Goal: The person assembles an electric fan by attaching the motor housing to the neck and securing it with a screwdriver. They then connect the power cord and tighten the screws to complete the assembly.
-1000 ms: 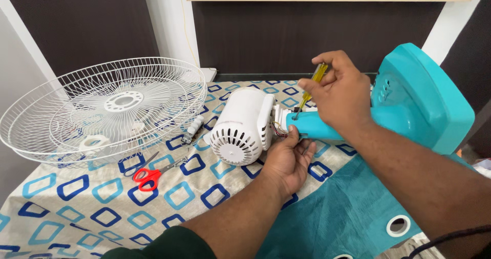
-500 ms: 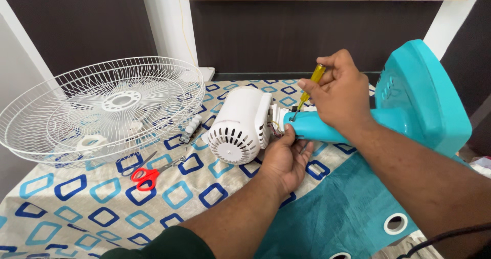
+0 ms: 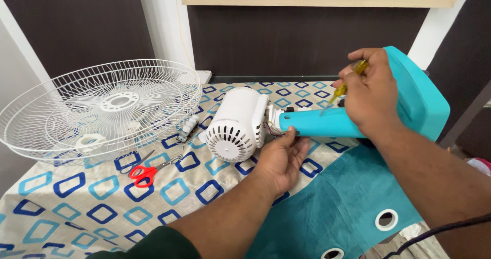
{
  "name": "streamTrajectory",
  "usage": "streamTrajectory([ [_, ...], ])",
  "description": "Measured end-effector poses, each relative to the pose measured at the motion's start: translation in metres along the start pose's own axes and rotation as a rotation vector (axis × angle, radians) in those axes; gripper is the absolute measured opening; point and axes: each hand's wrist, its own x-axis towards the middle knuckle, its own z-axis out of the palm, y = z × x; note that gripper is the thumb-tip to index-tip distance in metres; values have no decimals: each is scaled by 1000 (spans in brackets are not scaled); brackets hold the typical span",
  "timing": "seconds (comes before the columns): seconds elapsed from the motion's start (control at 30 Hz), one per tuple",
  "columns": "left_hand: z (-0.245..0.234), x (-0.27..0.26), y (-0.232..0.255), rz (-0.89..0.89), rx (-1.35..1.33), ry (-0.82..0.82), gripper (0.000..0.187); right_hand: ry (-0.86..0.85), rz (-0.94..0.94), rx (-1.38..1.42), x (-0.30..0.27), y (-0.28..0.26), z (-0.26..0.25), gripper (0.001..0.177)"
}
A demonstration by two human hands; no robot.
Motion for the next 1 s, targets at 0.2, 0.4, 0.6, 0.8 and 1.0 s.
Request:
streamTrajectory([
  [0.2,9,-29,1,-137,236,118,48,-79,2,37,-12,-8,-8,25],
  [0.4,30,-93,29,-151,708,110,29,-197,56,-514,-14,-11,-11,31],
  [0.6,55,-102,103,283,1416,79,22,-318,70,-786,-1,-11,-3,50],
  [0.8,58,-58,183,652,1660,391,60,-545,404,-859,19,-34,2,43],
  [1.0,58,-16,192,6,1794,416,100,-1081,347,-1312,42,-41,11,117],
])
